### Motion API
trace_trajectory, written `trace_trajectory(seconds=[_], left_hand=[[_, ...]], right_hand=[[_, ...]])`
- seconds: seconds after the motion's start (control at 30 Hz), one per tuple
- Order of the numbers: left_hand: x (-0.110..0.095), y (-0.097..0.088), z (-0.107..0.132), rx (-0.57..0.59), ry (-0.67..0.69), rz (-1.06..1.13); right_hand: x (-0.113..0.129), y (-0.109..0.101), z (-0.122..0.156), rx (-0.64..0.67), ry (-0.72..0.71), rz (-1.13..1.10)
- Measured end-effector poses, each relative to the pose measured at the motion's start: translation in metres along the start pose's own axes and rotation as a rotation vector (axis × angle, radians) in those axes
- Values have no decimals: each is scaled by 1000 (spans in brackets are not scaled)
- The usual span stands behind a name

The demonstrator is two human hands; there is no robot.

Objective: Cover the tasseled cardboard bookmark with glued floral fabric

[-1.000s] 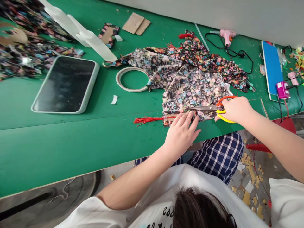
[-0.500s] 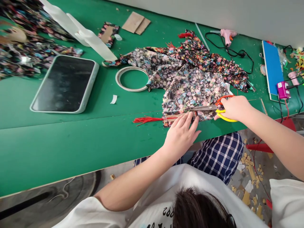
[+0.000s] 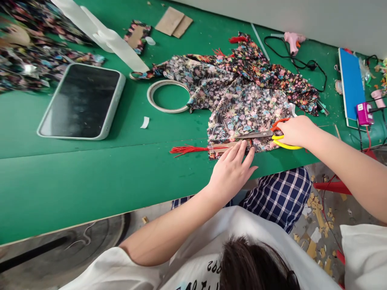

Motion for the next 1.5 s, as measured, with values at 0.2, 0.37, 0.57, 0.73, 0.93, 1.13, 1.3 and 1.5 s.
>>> trace_trajectory(seconds=[0.2,0.37,0.57,0.73,0.93,1.13,1.3,1.5], left_hand=[[1,-1,0,13,0,23],[1,-1,0,15,3,-7],[1,-2,-1,4,5,-10],[1,-2,-1,21,7,-7],[0,-2,-1,6,3,-34],[0,-3,-1,8,5,-52],[0,-3,-1,8,11,-56],[0,-2,-2,8,12,-55]], right_hand=[[1,-3,-3,3,-12,76],[0,-6,-2,-49,7,125],[0,-2,0,-41,8,81],[-3,-7,-5,-13,-12,23],[4,-13,-14,92,-69,-63],[10,-16,-17,139,-107,-123],[14,-16,-21,153,-88,-58],[12,-16,-17,160,-53,-48]])
Point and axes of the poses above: each hand's wrist, its own z-axis away from the middle knuckle, its own y-axis out of the palm, x = y × z, the point moved 6 cm from there along -z, towards the middle knuckle, and after that the axes turned 15 degrees about -z, right-handed, at the moved point
